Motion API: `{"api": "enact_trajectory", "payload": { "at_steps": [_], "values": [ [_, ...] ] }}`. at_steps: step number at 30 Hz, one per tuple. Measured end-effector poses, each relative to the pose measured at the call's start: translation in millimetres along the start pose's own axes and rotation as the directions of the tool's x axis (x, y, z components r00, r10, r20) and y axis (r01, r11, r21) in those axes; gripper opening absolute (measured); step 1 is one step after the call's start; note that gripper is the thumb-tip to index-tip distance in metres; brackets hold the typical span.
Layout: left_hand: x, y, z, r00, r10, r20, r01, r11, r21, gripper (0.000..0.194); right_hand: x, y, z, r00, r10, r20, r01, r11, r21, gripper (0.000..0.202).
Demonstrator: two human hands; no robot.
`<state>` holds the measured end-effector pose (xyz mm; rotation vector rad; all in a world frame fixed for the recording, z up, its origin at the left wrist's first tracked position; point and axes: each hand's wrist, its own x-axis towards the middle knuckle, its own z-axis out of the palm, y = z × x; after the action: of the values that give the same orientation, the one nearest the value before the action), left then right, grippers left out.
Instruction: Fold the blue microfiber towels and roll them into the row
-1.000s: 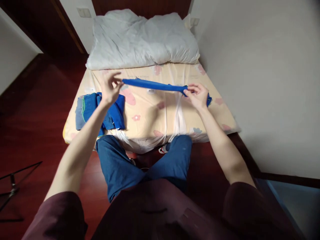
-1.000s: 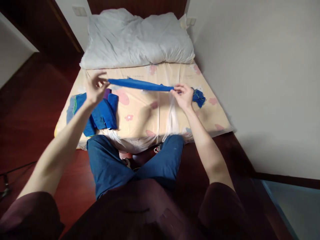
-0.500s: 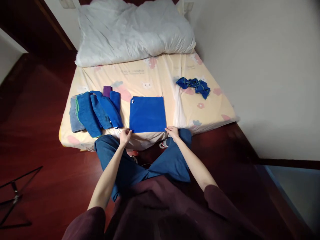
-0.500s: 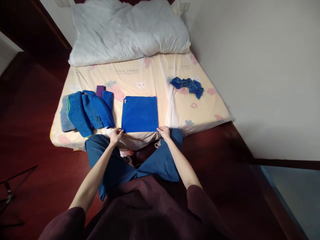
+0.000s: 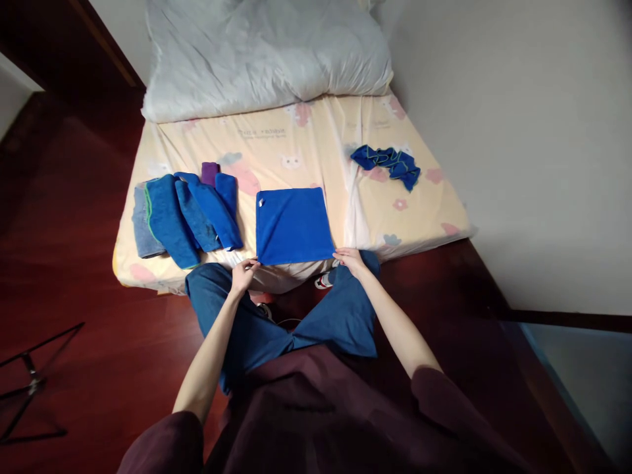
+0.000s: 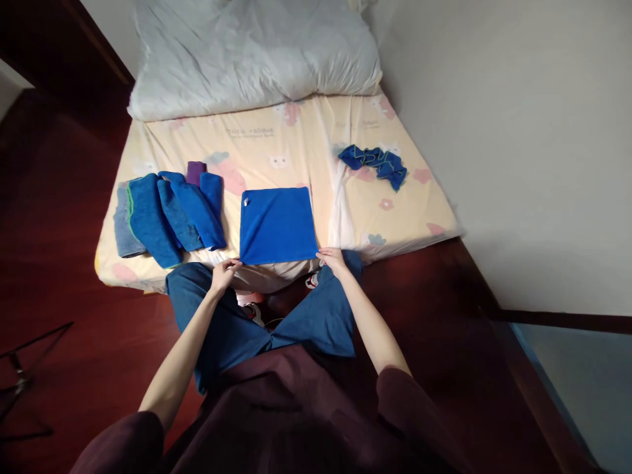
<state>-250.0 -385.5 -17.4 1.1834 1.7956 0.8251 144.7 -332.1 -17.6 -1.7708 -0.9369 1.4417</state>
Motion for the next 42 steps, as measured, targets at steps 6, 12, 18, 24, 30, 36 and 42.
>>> {"api": "enact_trajectory", "payload": {
  "at_steps": [6,12,18,24,30,36,42],
  "values": [
    [-3.5,1.0,-6.6,0.989,0.145,0.008,-0.143,0.962,0.234,0.015,-3.7,-13.5,-5.2,0.992,0.124,0.024,-0.125,0.992,0.028,0.021],
    [2.1,3.0,-2.7,0.976,0.198,0.094,-0.219,0.881,0.419,0.019,4.5,-26.2,-4.9,0.978,0.185,0.098,-0.187,0.982,0.014,0.024],
    [60.1,35.1,14.7,0.980,0.170,0.107,-0.200,0.879,0.433,0.033,31.7,-40.0,7.2,0.987,0.138,0.076,-0.131,0.986,-0.099,0.035],
    [184.2,73.7,34.7,0.998,-0.006,-0.062,0.022,0.968,0.249,0.032,46.9,-34.1,5.2,0.957,0.162,0.242,-0.098,0.962,-0.256,0.054],
    [283.2,88.9,44.7,0.984,-0.044,-0.171,0.089,0.960,0.264,0.020,49.0,-30.1,-1.8,0.942,0.096,0.321,0.007,0.953,-0.304,0.052],
    [313.7,91.5,38.2,0.976,-0.007,-0.217,0.087,0.928,0.361,0.017,52.5,-27.0,-4.4,0.953,0.024,0.302,0.096,0.923,-0.374,0.056],
    [312.1,87.7,35.2,0.977,0.097,-0.192,-0.027,0.941,0.337,0.017,55.7,-30.5,-6.2,0.957,-0.014,0.290,0.159,0.861,-0.483,0.034]
  ]
}}
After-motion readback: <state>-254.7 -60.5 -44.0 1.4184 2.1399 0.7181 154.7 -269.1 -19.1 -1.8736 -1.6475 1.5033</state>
